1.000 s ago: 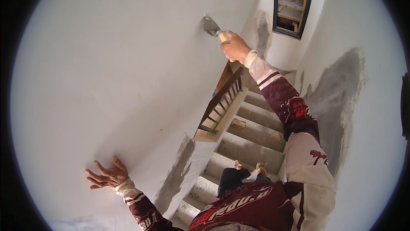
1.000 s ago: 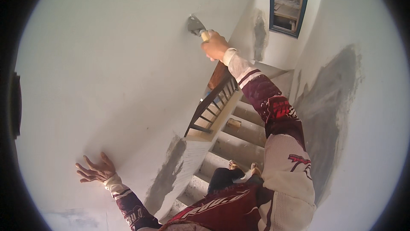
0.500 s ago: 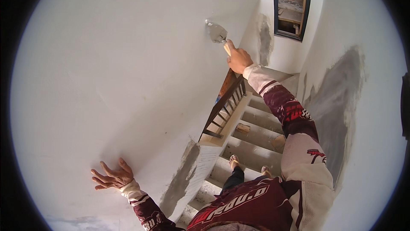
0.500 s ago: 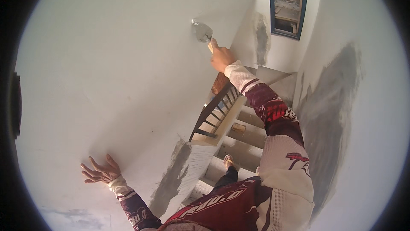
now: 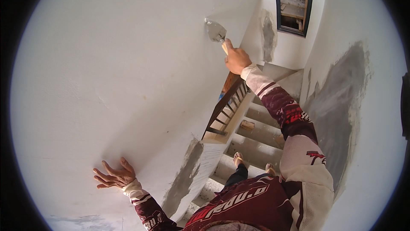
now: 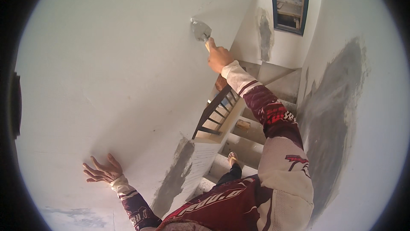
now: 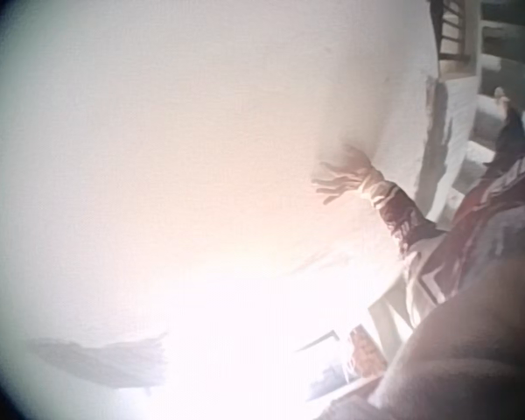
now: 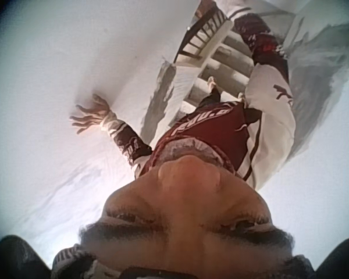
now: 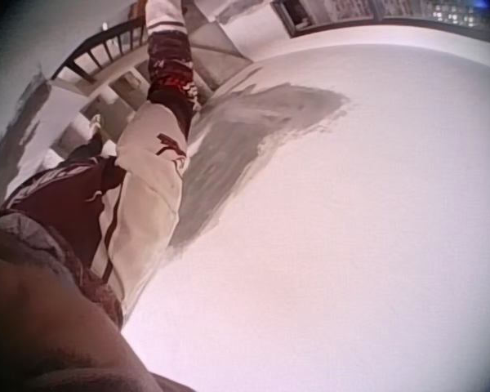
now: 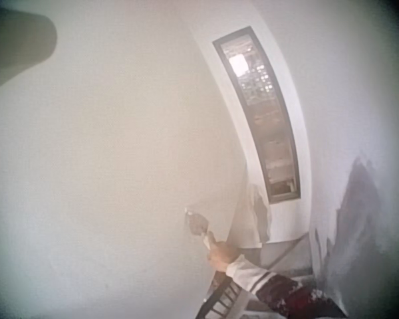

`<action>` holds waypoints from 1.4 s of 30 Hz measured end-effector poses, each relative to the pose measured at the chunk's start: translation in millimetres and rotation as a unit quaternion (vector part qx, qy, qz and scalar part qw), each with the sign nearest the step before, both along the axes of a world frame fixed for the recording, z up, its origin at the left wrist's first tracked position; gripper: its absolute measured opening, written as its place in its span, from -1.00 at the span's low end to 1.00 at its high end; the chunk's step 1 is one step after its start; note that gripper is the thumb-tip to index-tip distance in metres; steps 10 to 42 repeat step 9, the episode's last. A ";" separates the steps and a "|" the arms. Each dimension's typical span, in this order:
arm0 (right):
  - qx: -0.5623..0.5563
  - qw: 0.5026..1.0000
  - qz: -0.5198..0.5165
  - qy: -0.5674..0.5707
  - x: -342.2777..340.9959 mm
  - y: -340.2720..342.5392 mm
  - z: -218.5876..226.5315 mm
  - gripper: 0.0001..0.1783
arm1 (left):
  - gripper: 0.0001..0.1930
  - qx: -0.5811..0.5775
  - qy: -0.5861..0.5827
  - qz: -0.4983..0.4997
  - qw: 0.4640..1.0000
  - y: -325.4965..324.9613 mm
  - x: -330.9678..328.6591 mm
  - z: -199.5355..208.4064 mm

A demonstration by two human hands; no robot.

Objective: The person applies plaster to the wall adjacent to a staircase using a trowel and a hawk. They scoop plaster from a bucket, spread it onto the wall, and smooth the surface repeatedly.

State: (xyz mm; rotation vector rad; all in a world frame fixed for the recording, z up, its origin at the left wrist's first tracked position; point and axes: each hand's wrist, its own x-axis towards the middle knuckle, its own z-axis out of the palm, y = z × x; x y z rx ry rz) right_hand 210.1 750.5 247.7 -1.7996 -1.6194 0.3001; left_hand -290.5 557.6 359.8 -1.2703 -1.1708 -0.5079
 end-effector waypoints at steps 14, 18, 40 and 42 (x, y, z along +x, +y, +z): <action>-0.014 1.000 -0.015 -0.019 -9.0 -1.2 -2.3 -0.17 | -0.29 0.002 0.006 0.016 1.000 -0.2 2.0 1.9; -0.014 1.000 -0.015 -0.019 -9.0 -1.2 -2.3 -0.17 | -0.29 0.002 0.006 0.016 1.000 -0.2 2.0 1.9; -0.014 1.000 -0.015 -0.019 -9.0 -1.2 -2.3 -0.17 | -0.29 0.002 0.006 0.016 1.000 -0.2 2.0 1.9; -0.014 1.000 -0.015 -0.019 -9.0 -1.2 -2.3 -0.17 | -0.29 0.002 0.006 0.016 1.000 -0.2 2.0 1.9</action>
